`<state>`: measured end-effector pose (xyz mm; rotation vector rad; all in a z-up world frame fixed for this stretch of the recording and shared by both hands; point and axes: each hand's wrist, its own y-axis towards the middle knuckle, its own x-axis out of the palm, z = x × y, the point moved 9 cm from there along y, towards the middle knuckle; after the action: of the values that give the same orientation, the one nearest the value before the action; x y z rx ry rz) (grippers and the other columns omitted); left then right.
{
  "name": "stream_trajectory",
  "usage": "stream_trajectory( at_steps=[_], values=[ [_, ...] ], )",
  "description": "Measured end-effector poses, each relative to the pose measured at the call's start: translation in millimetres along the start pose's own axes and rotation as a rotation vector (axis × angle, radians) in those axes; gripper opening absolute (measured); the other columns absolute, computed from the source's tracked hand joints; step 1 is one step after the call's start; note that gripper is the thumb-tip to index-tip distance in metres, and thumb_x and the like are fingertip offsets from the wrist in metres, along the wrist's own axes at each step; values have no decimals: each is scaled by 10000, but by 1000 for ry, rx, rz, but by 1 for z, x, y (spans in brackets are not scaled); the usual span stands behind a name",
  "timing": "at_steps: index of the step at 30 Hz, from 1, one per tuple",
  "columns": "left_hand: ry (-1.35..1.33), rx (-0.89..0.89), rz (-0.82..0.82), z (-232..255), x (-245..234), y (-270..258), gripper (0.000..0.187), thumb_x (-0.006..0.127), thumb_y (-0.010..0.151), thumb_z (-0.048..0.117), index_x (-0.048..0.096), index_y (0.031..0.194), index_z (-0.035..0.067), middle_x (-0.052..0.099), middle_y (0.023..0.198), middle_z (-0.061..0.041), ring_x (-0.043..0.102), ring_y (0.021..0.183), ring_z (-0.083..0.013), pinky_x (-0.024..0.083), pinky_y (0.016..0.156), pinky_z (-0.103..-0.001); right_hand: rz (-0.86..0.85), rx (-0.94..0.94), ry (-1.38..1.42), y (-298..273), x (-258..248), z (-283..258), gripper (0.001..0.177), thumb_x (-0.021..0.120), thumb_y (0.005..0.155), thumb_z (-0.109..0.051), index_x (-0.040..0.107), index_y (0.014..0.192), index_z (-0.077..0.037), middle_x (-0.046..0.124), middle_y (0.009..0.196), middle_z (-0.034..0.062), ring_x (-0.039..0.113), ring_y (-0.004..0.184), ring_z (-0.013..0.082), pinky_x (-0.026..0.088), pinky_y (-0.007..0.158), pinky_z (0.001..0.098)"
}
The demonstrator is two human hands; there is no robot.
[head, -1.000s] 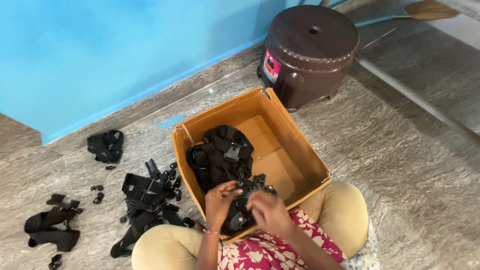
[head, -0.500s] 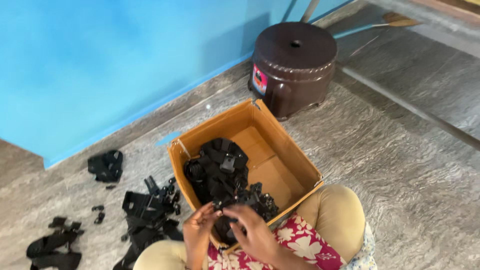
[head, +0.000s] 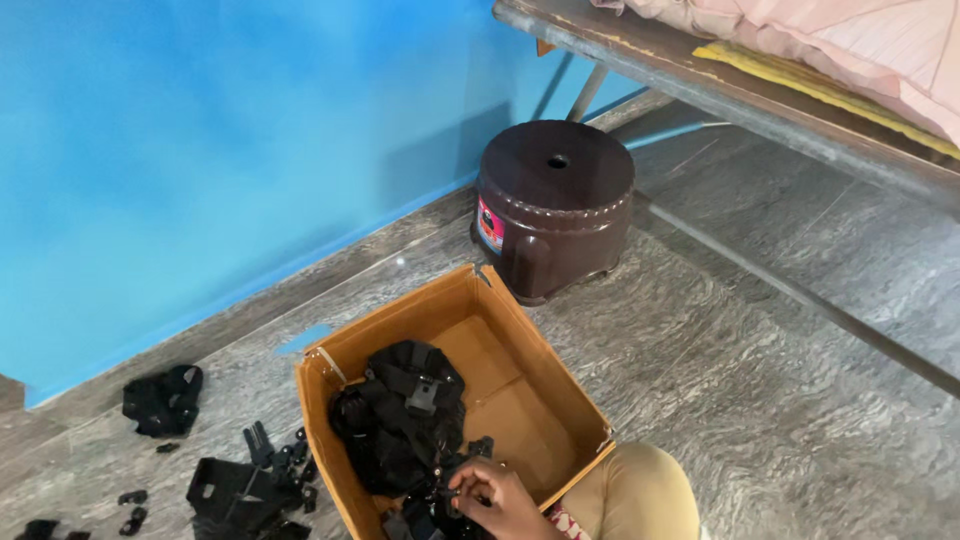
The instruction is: The person sits on the floor and assembles small black plastic camera mounts by hand. They pick up individual components from a cardboard box and the floor, connect them together, and place the assembled units back into the box.
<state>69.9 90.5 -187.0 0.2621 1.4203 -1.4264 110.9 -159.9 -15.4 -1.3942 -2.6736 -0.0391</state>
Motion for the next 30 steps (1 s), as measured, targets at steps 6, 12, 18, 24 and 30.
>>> stream_trajectory(
  at_steps=[6,12,18,24,30],
  values=[
    [57,-261,104,-20,-33,-36,500,751,830,233,647,1319,217,807,1134,-61,790,1061,-189,636,880,-336,74,7,237,10,-13,13,221,731,922,-28,639,1118,14,636,948,21,602,859,80,506,793,244],
    [65,-309,145,-71,-6,-18,434,759,828,278,689,1252,215,785,1164,-61,767,1091,-221,628,903,-370,106,-40,227,8,-20,9,197,721,906,36,655,1091,19,623,917,28,585,841,81,489,764,243],
    [138,-322,163,-87,-18,-15,376,766,827,324,731,1184,212,763,1195,-61,744,1122,-253,620,926,-404,86,-60,112,8,-23,8,170,710,916,67,658,1070,16,629,910,20,584,844,79,487,762,238],
    [231,-320,412,-97,-42,-46,252,542,999,267,777,1056,194,763,1150,-94,747,1060,-301,622,856,-455,59,-13,117,2,-20,2,196,685,909,35,657,1102,19,650,933,33,626,876,94,520,793,250],
    [-160,153,522,-46,-67,-55,276,664,865,175,764,1118,130,752,1052,-180,704,1026,-371,576,842,-483,42,-28,121,0,-16,-2,189,671,924,61,649,1109,30,638,950,42,631,889,104,531,804,262]
  ],
)
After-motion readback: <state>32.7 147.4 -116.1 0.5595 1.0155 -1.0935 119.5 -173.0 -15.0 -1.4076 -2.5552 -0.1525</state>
